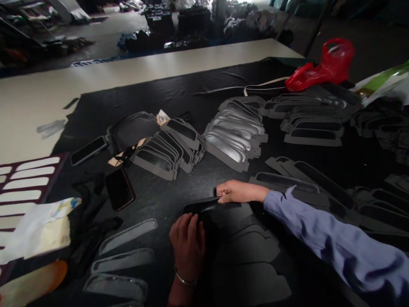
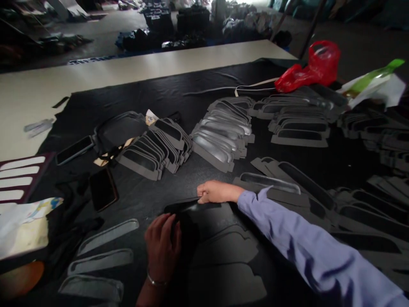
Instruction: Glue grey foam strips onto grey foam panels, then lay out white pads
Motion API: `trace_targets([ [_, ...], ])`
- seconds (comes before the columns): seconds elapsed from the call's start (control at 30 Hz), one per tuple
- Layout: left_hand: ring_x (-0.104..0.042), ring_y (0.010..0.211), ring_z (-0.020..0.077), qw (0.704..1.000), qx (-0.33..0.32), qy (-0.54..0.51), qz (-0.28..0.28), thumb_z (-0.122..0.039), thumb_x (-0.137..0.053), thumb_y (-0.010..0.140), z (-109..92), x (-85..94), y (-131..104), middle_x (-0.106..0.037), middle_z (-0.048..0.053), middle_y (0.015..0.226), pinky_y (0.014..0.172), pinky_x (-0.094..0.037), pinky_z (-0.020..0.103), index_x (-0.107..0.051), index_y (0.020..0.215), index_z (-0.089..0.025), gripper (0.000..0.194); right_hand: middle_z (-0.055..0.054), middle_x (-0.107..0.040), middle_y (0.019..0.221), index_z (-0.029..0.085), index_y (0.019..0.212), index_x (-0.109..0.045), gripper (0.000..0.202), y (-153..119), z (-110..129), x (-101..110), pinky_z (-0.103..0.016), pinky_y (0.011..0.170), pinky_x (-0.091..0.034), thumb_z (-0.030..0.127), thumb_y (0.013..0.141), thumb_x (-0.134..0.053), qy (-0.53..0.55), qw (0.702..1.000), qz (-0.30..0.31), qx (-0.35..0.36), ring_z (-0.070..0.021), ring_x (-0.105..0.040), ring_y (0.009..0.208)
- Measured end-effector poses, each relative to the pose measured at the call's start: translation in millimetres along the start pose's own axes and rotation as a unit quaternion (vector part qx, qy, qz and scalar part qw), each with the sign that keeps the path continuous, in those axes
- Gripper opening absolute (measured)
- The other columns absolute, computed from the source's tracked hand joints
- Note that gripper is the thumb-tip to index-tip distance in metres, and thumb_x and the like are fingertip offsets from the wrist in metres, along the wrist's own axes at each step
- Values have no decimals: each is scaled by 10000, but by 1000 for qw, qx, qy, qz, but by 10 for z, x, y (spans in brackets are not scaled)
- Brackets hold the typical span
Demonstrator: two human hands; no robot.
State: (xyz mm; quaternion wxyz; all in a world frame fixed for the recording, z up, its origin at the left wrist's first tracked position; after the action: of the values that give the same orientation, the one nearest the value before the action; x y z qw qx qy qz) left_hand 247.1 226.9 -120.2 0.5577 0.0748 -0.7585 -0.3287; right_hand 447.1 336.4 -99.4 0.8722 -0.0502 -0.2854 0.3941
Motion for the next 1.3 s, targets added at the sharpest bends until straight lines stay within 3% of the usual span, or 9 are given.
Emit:
trace_targets([
  [0.1, -452, 1108, 273, 1000, 5, -10, 19, -187, -534, 806, -12, 0, 81, -536, 162, 1136, 912, -379, 435, -474, 1162, -132, 366, 70, -406, 598, 179, 659, -466, 140, -76, 106, -12, -207, 529, -275, 224, 757, -556, -37, 999, -13, 12, -76, -368, 561],
  [0.27, -450, 1153, 257, 996, 11, -41, 76, -268, -477, 843, -58, 112, 132, -563, 134, 1170, 997, -284, 456, -392, 1278, -152, 458, 45, -491, 681, 178, 765, -516, 71, -352, 302, -225, -203, 556, -329, 244, 786, -534, 63, 998, 2, 18, -93, -440, 623],
  [0.5, -498, 1069, 246, 992, 24, -48, 113, -316, -498, 834, -96, 161, -189, -590, 110, 1084, 931, -358, 431, -436, 1250, -173, 445, 42, -498, 686, 174, 751, -541, 77, -638, 122, -648, -209, 559, -342, 244, 750, -573, 118, 992, -2, -43, -98, -449, 635],
  [0.63, -483, 1065, 244, 991, 58, -54, 105, -320, -491, 841, -102, 281, -362, -540, 116, 1122, 879, -408, 421, -396, 1288, -198, 473, 46, -479, 670, 177, 736, -525, 91, -707, 66, -747, -215, 546, -331, 252, 741, -575, 156, 986, 26, -44, -93, -426, 615],
  [0.73, -445, 1110, 261, 991, 114, -40, 59, -293, -463, 857, -87, 428, -431, -465, 146, 1200, 883, -410, 446, -312, 1346, -201, 520, 62, -409, 624, 181, 724, -486, 140, -656, 118, -621, -216, 517, -301, 296, 759, -557, 164, 986, 16, -23, -80, -368, 567],
  [0.83, -454, 1089, 249, 990, 130, -28, 37, -254, -452, 861, -99, 518, -539, -463, 138, 1182, 872, -430, 432, -289, 1358, -217, 524, 70, -382, 603, 182, 720, -473, 208, -487, 200, -330, -216, 505, -282, 367, 759, -560, 160, 987, -25, 16, -76, -340, 547],
  [1.07, -517, 1028, 225, 990, 124, -5, 63, -225, -481, 841, -61, 432, -1053, -527, 124, 1118, 823, -482, 375, -342, 1326, -203, 505, 17, -561, 703, 155, 806, -620, 304, 146, 265, 351, -237, 598, -374, 444, 719, -584, 39, 992, -99, 71, -118, -486, 651],
  [1.2, -544, 999, 212, 990, 123, 12, 66, -223, -501, 830, -20, 380, -1261, -563, 121, 1086, 799, -492, 346, -401, 1286, -180, 469, -18, -643, 836, 151, 884, -659, 339, 450, 150, 490, -255, 719, -408, 444, 767, -537, -58, 988, -113, 90, -156, -568, 779],
  [1.3, -547, 987, 205, 990, 124, 16, 62, -225, -501, 833, -105, 380, -1302, -575, 113, 1065, 791, -495, 337, -445, 1248, -166, 424, -21, -666, 938, 183, 939, -664, 307, 576, 55, 488, -253, 792, -400, 389, 851, -454, -167, 976, -119, 76, -161, -589, 861],
])
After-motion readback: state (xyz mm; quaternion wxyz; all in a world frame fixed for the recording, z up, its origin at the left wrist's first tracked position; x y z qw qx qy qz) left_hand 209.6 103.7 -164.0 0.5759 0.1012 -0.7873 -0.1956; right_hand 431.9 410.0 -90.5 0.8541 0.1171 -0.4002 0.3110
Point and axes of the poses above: each hand's wrist, its own y-axis towards the middle knuckle, its own x-axis out of the back of the hand, z = x × y, the point moved 2 cm from there along y, towards the middle knuckle
